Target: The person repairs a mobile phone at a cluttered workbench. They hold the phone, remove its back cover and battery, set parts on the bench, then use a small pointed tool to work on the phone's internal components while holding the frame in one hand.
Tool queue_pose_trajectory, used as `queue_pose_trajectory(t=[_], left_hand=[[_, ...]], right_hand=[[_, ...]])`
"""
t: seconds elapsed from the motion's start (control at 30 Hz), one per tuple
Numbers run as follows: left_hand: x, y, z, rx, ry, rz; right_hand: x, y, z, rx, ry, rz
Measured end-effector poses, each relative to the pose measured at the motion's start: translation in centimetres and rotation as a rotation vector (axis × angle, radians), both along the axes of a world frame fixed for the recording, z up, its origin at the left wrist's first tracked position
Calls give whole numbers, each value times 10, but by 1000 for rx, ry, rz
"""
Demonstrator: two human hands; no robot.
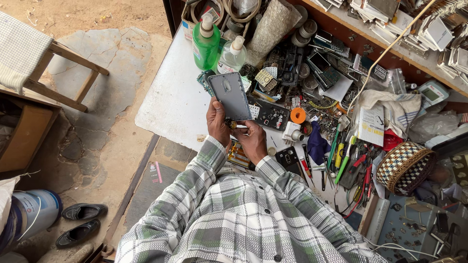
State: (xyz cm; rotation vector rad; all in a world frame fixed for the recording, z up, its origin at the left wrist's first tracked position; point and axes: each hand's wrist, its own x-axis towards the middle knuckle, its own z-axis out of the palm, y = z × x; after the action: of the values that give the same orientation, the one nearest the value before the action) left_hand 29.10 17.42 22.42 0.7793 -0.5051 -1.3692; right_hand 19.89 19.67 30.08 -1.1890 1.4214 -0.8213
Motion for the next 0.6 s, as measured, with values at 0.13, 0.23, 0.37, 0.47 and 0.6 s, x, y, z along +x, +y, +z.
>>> queue_pose_trajectory(t=[0.13,0.23,0.37,0.47,0.6], left_hand=[[-1,-1,0,-28,17,6],[0,-1,0,-41,-9,5],[1,-2,2,-45,7,7],[0,-1,4,-21,51,15],[0,-2,2,-54,29,22]], right_hand=[[-1,-1,1,12,58,10],[0,-1,2,4,106,17],[-1,-2,1,-33,88,18],[-1,-2,1,-46,122,23],[-2,-2,0,-26,115,39]])
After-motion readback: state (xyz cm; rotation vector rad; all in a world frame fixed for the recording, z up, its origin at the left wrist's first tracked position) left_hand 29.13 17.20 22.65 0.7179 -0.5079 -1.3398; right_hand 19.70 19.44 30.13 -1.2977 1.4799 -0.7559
